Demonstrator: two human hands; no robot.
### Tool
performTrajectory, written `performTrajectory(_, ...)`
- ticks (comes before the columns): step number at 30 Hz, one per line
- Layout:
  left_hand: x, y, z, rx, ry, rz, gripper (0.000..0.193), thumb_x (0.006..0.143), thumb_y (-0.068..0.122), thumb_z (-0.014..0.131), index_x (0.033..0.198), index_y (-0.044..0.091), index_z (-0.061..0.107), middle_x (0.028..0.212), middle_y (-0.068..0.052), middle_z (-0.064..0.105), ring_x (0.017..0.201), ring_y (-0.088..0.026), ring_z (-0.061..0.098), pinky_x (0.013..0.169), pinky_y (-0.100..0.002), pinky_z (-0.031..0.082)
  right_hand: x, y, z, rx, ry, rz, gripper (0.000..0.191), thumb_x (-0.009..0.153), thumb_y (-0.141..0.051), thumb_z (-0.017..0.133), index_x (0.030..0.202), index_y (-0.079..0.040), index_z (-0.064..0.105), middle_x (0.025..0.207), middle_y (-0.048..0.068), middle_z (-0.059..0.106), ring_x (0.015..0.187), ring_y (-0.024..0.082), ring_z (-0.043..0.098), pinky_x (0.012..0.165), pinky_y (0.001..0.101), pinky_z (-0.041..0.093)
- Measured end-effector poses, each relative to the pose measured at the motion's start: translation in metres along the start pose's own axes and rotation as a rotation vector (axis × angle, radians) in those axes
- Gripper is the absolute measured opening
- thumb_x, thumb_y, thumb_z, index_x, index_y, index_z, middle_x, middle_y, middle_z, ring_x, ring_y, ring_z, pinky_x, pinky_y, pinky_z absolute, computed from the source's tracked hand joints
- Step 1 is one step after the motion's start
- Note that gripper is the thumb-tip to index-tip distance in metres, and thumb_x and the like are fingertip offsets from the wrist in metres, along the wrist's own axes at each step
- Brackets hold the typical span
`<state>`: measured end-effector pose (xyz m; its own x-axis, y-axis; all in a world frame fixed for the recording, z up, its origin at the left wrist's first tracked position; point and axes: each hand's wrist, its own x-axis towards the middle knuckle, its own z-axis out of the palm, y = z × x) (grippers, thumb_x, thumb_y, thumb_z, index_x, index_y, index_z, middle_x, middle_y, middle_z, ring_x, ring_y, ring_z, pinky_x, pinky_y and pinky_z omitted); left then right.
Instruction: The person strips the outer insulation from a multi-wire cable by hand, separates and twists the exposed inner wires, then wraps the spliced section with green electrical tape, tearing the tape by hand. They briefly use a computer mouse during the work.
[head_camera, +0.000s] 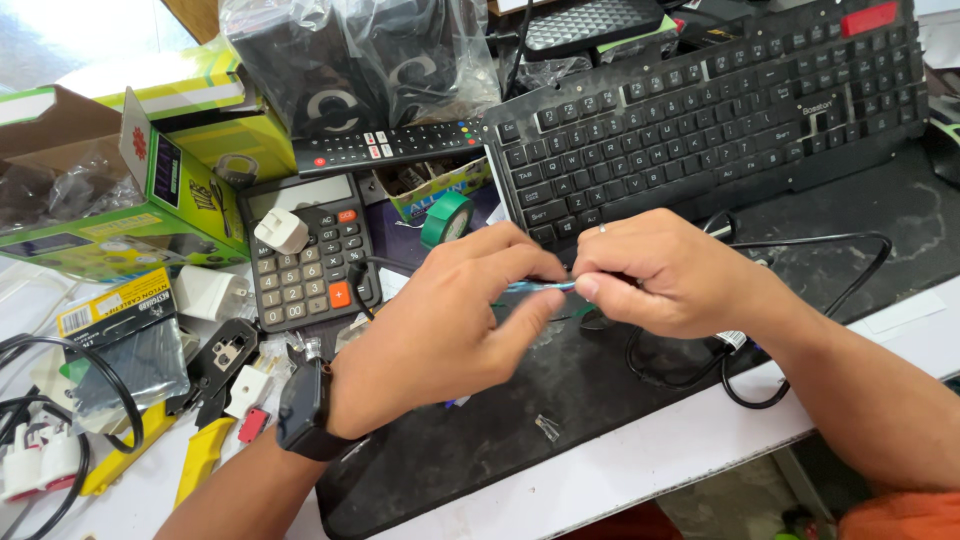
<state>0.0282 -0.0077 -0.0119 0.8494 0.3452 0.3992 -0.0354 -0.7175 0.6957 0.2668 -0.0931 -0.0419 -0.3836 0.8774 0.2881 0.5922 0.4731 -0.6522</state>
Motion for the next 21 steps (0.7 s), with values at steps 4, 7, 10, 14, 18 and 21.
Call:
performTrajectory(4,0.0,0.002,0.006,0.126,0.05,0.066,0.015,0.093,0.012,0.068,0.105,0.003,0.07,0.096,-0.012,0.067,0.09,-0.033,0.066,0.079,-0.043,0.049,-0.002,0.003,-0.002,-0.008,-0.01,0.025,0.017,0.095,-0.015,0.06,0.081,-0.005,0.061,0.068,0.007,0.057,0.058,0.025,0.057,0.055,0.0375,0.044)
performTrajectory(7,-0.001,0.003,0.008,0.191,0.035,0.024,0.01,0.094,0.012,0.067,0.101,0.005,0.071,0.091,-0.01,0.067,0.087,-0.032,0.066,0.076,-0.044,0.047,-0.002,0.004,-0.001,0.024,-0.029,0.058,0.019,0.096,-0.015,0.058,0.08,-0.005,0.06,0.066,0.006,0.057,0.056,0.024,0.058,0.054,0.0372,0.045)
performTrajectory(10,-0.001,0.003,0.008,0.172,0.049,-0.009,0.009,0.093,0.012,0.067,0.096,0.005,0.072,0.087,-0.01,0.068,0.083,-0.032,0.067,0.073,-0.044,0.048,-0.001,0.003,0.0,0.007,-0.024,0.014,0.018,0.095,-0.014,0.059,0.08,-0.004,0.06,0.069,0.007,0.056,0.058,0.026,0.056,0.055,0.0374,0.044)
performTrajectory(14,-0.001,0.003,0.004,0.034,0.044,-0.038,0.012,0.094,0.012,0.066,0.097,0.003,0.073,0.09,-0.011,0.069,0.081,-0.031,0.068,0.071,-0.04,0.052,0.001,-0.001,0.001,-0.039,-0.002,-0.067,0.014,0.094,-0.012,0.062,0.082,-0.005,0.061,0.071,0.007,0.056,0.061,0.027,0.056,0.057,0.0382,0.045)
performTrajectory(18,0.0,0.004,0.005,0.028,-0.004,-0.171,0.014,0.091,0.015,0.067,0.098,0.006,0.075,0.089,-0.01,0.071,0.073,-0.029,0.067,0.066,-0.039,0.05,0.003,-0.005,0.001,-0.096,0.024,-0.105,0.01,0.09,-0.009,0.068,0.084,-0.005,0.062,0.071,0.007,0.054,0.065,0.027,0.056,0.058,0.0393,0.044)
performTrajectory(21,-0.001,0.004,0.006,0.176,-0.007,-0.103,0.015,0.089,0.016,0.072,0.1,0.007,0.076,0.09,-0.009,0.069,0.083,-0.03,0.065,0.078,-0.043,0.045,0.006,-0.007,0.002,-0.154,0.037,-0.179,0.011,0.089,-0.007,0.071,0.085,-0.005,0.062,0.073,0.007,0.053,0.069,0.026,0.054,0.062,0.0396,0.044)
